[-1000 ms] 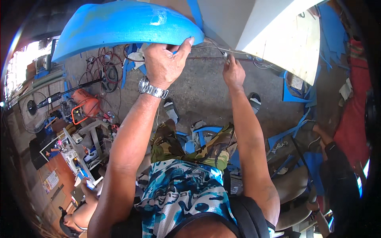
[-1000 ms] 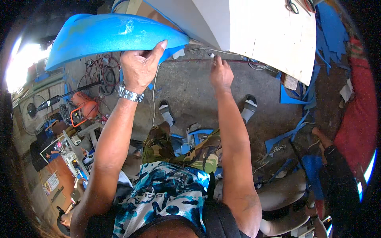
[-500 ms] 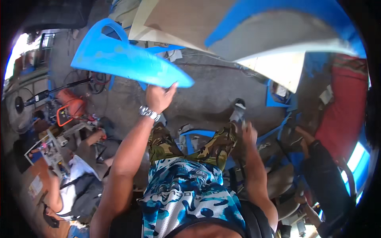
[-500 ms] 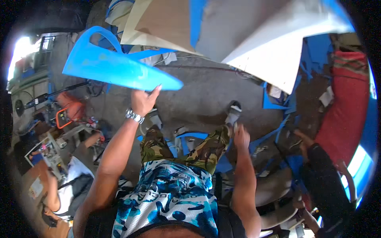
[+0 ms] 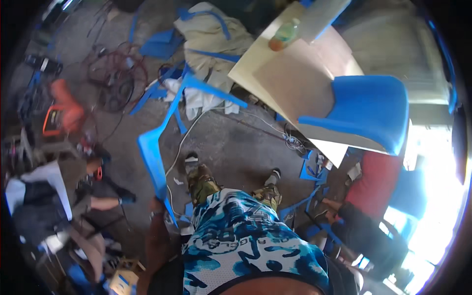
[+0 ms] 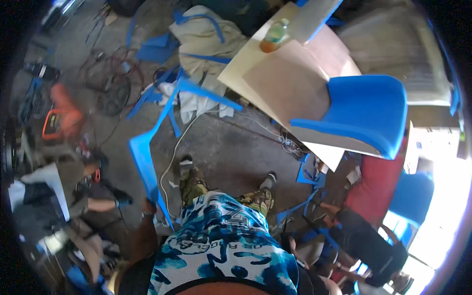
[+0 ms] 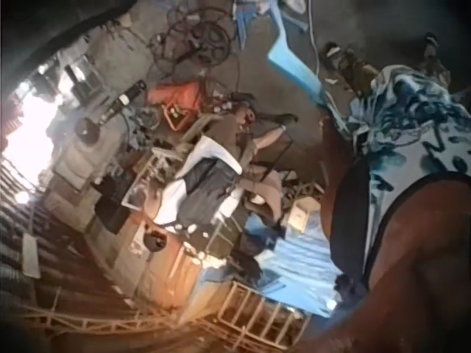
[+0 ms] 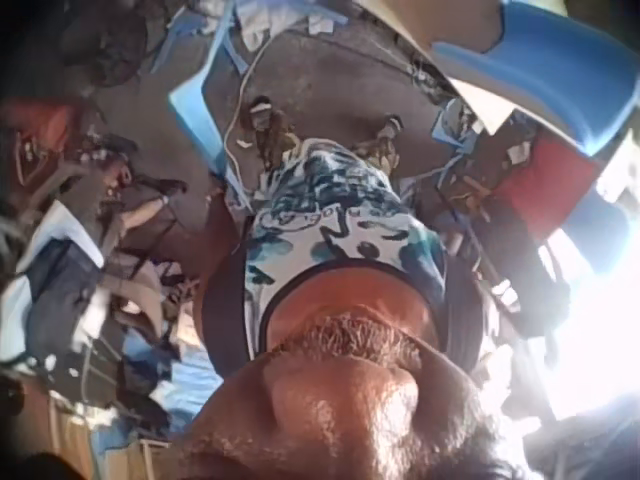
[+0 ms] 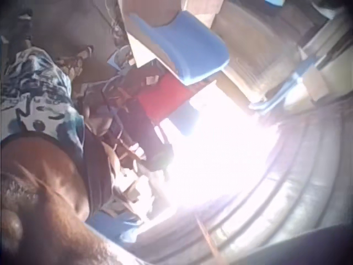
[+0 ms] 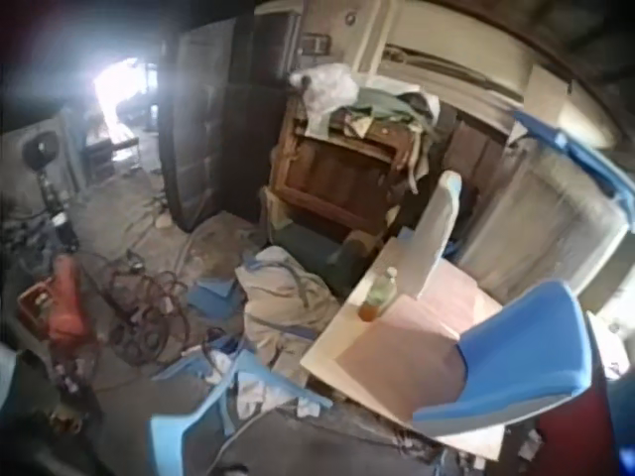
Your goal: The person trims foam padding from a chair structure using a knife, peels off the cut foam strips, and fits the shaped foam onto a wooden seat base before moving it onto a table.
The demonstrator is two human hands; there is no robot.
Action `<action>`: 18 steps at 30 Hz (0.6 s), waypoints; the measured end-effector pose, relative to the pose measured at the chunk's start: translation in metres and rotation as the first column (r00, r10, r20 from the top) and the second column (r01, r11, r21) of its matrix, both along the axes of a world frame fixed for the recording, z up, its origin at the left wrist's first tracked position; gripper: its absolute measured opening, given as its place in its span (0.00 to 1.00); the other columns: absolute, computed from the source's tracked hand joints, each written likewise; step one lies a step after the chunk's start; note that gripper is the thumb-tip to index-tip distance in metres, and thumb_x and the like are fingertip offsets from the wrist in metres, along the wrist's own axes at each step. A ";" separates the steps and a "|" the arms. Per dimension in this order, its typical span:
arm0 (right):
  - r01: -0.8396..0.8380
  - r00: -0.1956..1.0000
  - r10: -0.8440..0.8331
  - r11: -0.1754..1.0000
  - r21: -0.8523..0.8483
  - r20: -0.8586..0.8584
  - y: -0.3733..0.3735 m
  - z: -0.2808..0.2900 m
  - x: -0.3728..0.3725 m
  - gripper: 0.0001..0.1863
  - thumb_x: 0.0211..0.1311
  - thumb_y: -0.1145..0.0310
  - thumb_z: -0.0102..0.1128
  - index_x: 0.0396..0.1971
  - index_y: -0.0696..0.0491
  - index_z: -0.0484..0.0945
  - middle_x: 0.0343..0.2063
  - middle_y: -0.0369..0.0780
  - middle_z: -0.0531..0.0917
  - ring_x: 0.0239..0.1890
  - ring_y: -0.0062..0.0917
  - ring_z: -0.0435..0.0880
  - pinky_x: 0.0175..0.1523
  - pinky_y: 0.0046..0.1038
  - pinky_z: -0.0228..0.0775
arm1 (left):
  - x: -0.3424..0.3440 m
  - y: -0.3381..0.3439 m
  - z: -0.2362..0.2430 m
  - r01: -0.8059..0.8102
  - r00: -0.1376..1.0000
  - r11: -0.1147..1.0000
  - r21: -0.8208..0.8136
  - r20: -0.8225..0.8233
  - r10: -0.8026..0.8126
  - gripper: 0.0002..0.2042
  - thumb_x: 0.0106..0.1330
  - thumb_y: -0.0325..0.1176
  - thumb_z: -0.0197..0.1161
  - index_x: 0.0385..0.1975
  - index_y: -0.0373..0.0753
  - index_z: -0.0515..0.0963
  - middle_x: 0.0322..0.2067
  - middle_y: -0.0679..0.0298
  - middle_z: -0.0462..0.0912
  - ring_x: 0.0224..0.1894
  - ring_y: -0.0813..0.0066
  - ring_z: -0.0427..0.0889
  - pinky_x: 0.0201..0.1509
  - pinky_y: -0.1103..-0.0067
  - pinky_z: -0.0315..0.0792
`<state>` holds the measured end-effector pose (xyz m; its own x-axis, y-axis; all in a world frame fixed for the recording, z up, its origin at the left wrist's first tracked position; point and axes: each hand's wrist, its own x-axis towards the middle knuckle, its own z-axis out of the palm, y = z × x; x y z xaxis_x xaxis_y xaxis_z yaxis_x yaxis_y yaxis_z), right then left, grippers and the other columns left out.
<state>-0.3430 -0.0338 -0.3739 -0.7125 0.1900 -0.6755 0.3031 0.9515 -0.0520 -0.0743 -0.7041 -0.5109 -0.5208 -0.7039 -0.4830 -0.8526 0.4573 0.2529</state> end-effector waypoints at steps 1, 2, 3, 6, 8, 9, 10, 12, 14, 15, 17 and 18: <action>0.064 0.998 -0.064 0.998 -0.010 0.026 0.001 0.013 0.015 0.26 0.57 0.47 0.60 0.46 0.53 0.79 0.34 0.51 0.84 0.38 0.44 0.85 0.42 0.41 0.75 | 0.015 0.008 0.016 -0.022 0.997 0.996 0.084 0.081 0.016 0.11 0.55 0.33 0.61 0.36 0.37 0.77 0.29 0.47 0.82 0.34 0.45 0.83 0.36 0.56 0.76; 0.143 0.989 -0.142 0.990 -0.017 0.051 0.005 0.027 0.038 0.26 0.57 0.46 0.60 0.45 0.53 0.80 0.34 0.51 0.85 0.39 0.44 0.85 0.43 0.41 0.75 | 0.030 0.024 0.035 0.022 1.000 0.989 0.143 0.009 -0.024 0.09 0.55 0.36 0.61 0.32 0.38 0.78 0.27 0.51 0.82 0.34 0.48 0.83 0.35 0.58 0.76; 0.254 0.965 -0.252 0.967 -0.016 0.078 0.005 0.040 0.073 0.27 0.58 0.45 0.60 0.44 0.53 0.81 0.35 0.51 0.85 0.40 0.43 0.85 0.43 0.40 0.76 | 0.041 0.028 0.033 0.285 0.952 0.956 -0.068 0.139 -0.274 0.08 0.56 0.38 0.61 0.27 0.41 0.79 0.25 0.54 0.81 0.31 0.51 0.83 0.34 0.59 0.76; 0.327 0.944 -0.321 0.940 -0.098 0.078 -0.013 0.046 0.114 0.29 0.57 0.41 0.58 0.41 0.54 0.82 0.35 0.51 0.85 0.40 0.42 0.86 0.44 0.40 0.76 | 0.077 0.040 0.013 0.456 0.782 0.827 0.328 0.295 -0.548 0.14 0.58 0.44 0.60 0.33 0.39 0.80 0.30 0.48 0.83 0.37 0.49 0.84 0.38 0.57 0.77; 0.280 0.958 -0.270 0.952 -0.125 0.097 -0.027 0.048 0.125 0.29 0.58 0.40 0.57 0.34 0.55 0.84 0.32 0.50 0.85 0.35 0.40 0.87 0.41 0.39 0.78 | 0.014 -0.017 0.030 0.584 0.727 0.776 0.238 0.270 -0.631 0.14 0.59 0.45 0.60 0.33 0.39 0.80 0.30 0.48 0.83 0.38 0.49 0.84 0.39 0.57 0.77; 0.323 0.946 -0.313 0.936 -0.140 0.085 -0.035 0.047 0.129 0.29 0.58 0.40 0.57 0.34 0.55 0.84 0.32 0.50 0.85 0.35 0.40 0.87 0.41 0.39 0.78 | -0.016 -0.041 0.036 0.633 0.714 0.758 0.161 0.256 -0.651 0.15 0.59 0.45 0.60 0.33 0.38 0.80 0.31 0.47 0.83 0.38 0.48 0.84 0.39 0.57 0.76; 0.360 0.925 -0.342 0.928 -0.097 0.165 -0.043 0.040 0.135 0.28 0.59 0.41 0.56 0.34 0.55 0.84 0.31 0.49 0.85 0.33 0.38 0.87 0.40 0.37 0.79 | -0.060 -0.061 0.045 0.680 0.698 0.729 0.077 0.236 -0.676 0.16 0.59 0.46 0.60 0.33 0.38 0.80 0.31 0.47 0.83 0.38 0.48 0.84 0.39 0.56 0.76; -0.142 0.960 0.169 0.981 -0.135 0.223 -0.057 0.014 0.126 0.23 0.59 0.46 0.57 0.33 0.52 0.85 0.30 0.47 0.86 0.32 0.30 0.87 0.38 0.34 0.81 | -0.125 -0.105 0.065 0.707 0.701 0.702 -0.088 0.219 -0.679 0.17 0.60 0.47 0.60 0.33 0.37 0.80 0.31 0.46 0.83 0.38 0.47 0.84 0.40 0.56 0.76; 0.573 0.725 -0.470 0.818 -0.061 0.503 -0.074 -0.041 0.143 0.19 0.58 0.49 0.60 0.34 0.49 0.86 0.31 0.45 0.86 0.32 0.31 0.88 0.36 0.34 0.80 | -0.198 -0.146 0.099 0.731 0.682 0.655 -0.192 0.214 -0.699 0.18 0.60 0.48 0.60 0.33 0.36 0.80 0.32 0.44 0.83 0.39 0.46 0.83 0.40 0.55 0.76; -0.010 0.978 0.001 0.999 0.041 0.210 -0.067 -0.096 0.174 0.17 0.56 0.50 0.62 0.34 0.48 0.86 0.31 0.44 0.87 0.32 0.31 0.88 0.34 0.35 0.79 | -0.215 -0.151 0.109 0.757 0.654 0.618 -0.214 0.232 -0.720 0.19 0.60 0.48 0.60 0.33 0.35 0.81 0.32 0.44 0.83 0.39 0.46 0.83 0.41 0.55 0.75; 0.163 0.941 -0.121 0.980 -0.109 0.317 -0.120 -0.041 0.061 0.19 0.57 0.48 0.61 0.31 0.49 0.86 0.32 0.44 0.87 0.33 0.35 0.88 0.35 0.35 0.79 | -0.304 -0.199 0.162 0.337 0.935 0.881 -0.332 0.003 -0.356 0.26 0.62 0.53 0.59 0.32 0.29 0.81 0.34 0.39 0.82 0.39 0.39 0.82 0.42 0.51 0.74; 0.291 0.922 -0.245 0.949 -0.121 0.298 -0.128 -0.017 0.028 0.18 0.56 0.51 0.62 0.31 0.52 0.86 0.31 0.44 0.87 0.35 0.35 0.88 0.37 0.36 0.80 | -0.341 -0.211 0.207 0.212 0.914 0.902 -0.375 -0.251 -0.319 0.29 0.62 0.56 0.58 0.31 0.27 0.82 0.32 0.38 0.82 0.37 0.36 0.81 0.42 0.49 0.72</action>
<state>-0.3153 -0.1614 -0.3913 -0.4308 0.2211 -0.8750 0.5700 0.8183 -0.0739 -0.4154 -0.9156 -0.3036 -0.7923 -0.6091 -0.0361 -0.5948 0.7578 0.2682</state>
